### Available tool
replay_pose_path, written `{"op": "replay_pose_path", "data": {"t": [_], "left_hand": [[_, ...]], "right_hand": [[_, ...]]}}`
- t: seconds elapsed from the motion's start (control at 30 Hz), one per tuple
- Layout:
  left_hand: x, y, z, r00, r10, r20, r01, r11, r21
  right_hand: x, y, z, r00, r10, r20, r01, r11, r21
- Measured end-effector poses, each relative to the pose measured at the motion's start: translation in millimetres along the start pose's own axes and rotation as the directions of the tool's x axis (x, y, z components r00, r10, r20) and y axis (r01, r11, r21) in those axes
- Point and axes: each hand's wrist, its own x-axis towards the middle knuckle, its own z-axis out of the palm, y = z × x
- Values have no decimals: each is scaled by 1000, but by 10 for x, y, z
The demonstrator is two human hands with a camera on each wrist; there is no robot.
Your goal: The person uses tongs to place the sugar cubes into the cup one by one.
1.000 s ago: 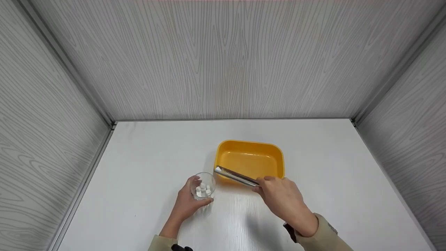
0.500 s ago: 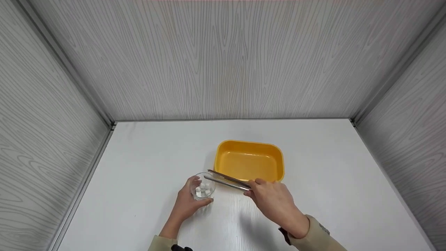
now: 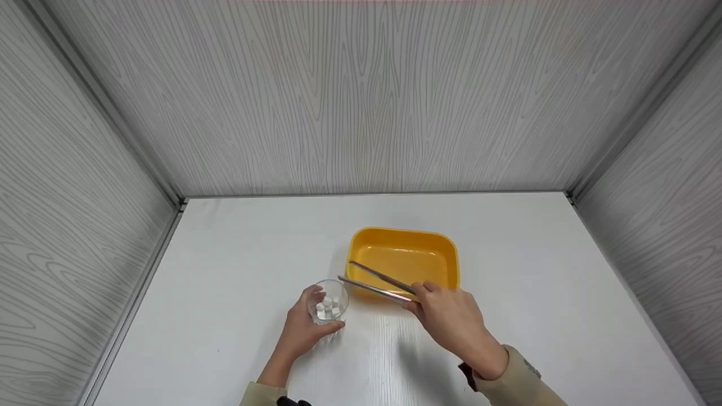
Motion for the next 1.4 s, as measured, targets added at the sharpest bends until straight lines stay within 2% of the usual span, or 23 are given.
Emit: {"op": "replay_pose_path", "data": {"t": [0.3,0.53,0.77,0.93,1.2,1.4], "left_hand": [[0,-2,-11,1000,1,-3,-1,1000,23],[9,-16,-23,1000,16,-1,-16,1000,11],[22,1,-28,1000,-2,5,2,1000,-4],[40,4,-21,1000,-16,6,16,1000,4],[56,6,-17,1000,-16,-4,16,1000,12],[56,-7,-10,1000,-6,-10,6,1000,2]], "right_hand": [[-9,267,79,996,81,-40,-81,997,8],[-12,516,138,977,213,-15,-211,974,84],[-51,743,198,930,365,38,-367,922,126],[-92,911,240,898,437,43,-438,885,156],[-170,1202,303,815,574,76,-579,804,137],[-237,1363,373,777,622,99,-630,768,116]]}}
